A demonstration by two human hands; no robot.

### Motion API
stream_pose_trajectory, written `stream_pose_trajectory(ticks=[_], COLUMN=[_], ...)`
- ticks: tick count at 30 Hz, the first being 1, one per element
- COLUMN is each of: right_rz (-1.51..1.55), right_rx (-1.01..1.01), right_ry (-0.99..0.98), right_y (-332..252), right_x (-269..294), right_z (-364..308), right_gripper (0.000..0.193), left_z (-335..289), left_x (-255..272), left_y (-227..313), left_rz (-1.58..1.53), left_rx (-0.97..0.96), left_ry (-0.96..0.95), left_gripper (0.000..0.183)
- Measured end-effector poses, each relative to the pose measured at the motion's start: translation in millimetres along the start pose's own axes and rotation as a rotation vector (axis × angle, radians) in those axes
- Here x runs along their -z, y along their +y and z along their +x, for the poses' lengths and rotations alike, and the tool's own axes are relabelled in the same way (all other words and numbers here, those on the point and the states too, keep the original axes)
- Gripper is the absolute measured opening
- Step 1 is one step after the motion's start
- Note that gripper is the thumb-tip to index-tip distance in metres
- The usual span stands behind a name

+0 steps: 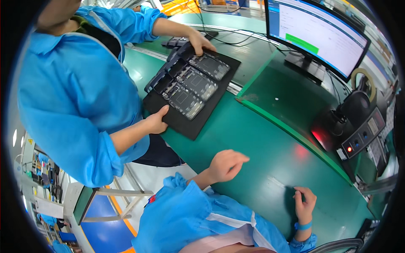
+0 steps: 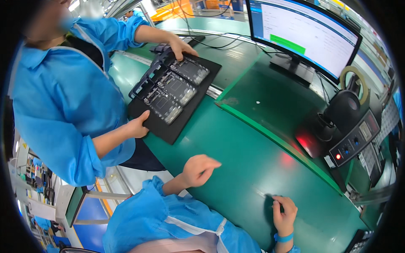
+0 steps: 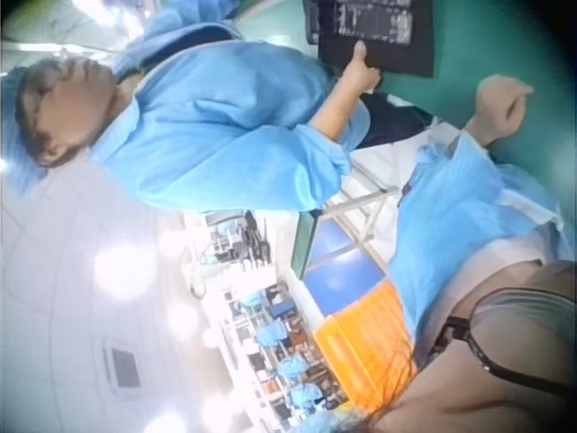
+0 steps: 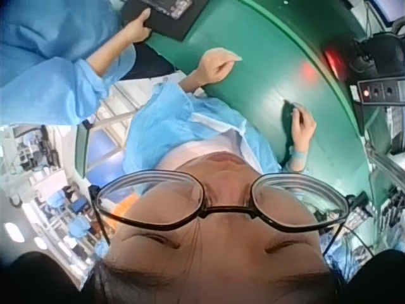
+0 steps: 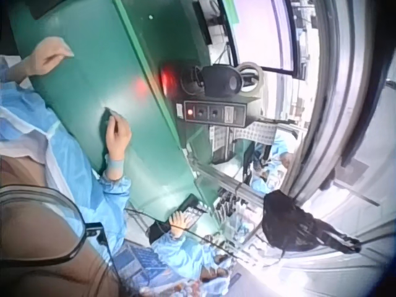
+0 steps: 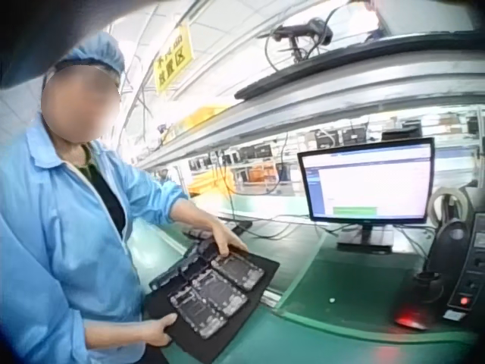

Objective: The person repeatedly picks up small electronic components from a tray, scans their barcodes with a handheld scanner, and places them back into the tray. This process is performed in a repetitive loop for multiple units on a green workbench.

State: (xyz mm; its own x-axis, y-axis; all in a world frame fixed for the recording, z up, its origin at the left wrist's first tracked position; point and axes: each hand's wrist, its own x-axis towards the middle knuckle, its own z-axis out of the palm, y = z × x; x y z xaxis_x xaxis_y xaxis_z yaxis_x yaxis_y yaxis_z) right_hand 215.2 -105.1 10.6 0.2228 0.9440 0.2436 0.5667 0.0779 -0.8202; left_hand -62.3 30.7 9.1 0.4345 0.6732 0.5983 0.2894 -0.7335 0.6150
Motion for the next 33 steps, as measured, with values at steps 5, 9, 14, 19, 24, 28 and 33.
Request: stream_pose_trajectory(ticks=[5,9,14,19,24,28,33], right_rz=[0.022,0.155,0.586,0.816,0.647,0.386,0.474], right_rx=[0.004,-0.043,-0.336,-0.474,-0.337,-0.267,-0.071], right_ry=[0.001,0.052,-0.103,-0.353,-0.151,-0.13,-0.073], right_y=[1.1,4.4,-13.0,-47.6,-39.0,-46.8,-37.6], right_x=[-1.8,-6.8,-26.3,-83.3,-116.8,-111.3,-112.6], right_z=[-0.7,1.6,60.6,107.0,119.1,128.8,129.1], right_gripper=[0.008,0.016,0.042,0.044,0.047,0.042,0.038], left_z=[-22.0,-26.1,-26.2,-11.3,-21.8,4.0,10.9], left_x=[22.4,42.0,77.4,110.1,136.6,151.5,162.5], left_y=[17.7,-12.2,-72.9,-130.0,-184.7,-161.4,-104.8], left_rz=[0.126,0.52,0.44,0.258,0.075,-0.167,-0.555], left_rx=[0.031,0.09,0.658,0.931,0.855,1.081,0.917], left_ry=[0.126,0.344,0.563,0.608,0.583,0.372,0.318], left_gripper=[0.019,0.027,0.054,0.057,0.058,0.039,0.023])
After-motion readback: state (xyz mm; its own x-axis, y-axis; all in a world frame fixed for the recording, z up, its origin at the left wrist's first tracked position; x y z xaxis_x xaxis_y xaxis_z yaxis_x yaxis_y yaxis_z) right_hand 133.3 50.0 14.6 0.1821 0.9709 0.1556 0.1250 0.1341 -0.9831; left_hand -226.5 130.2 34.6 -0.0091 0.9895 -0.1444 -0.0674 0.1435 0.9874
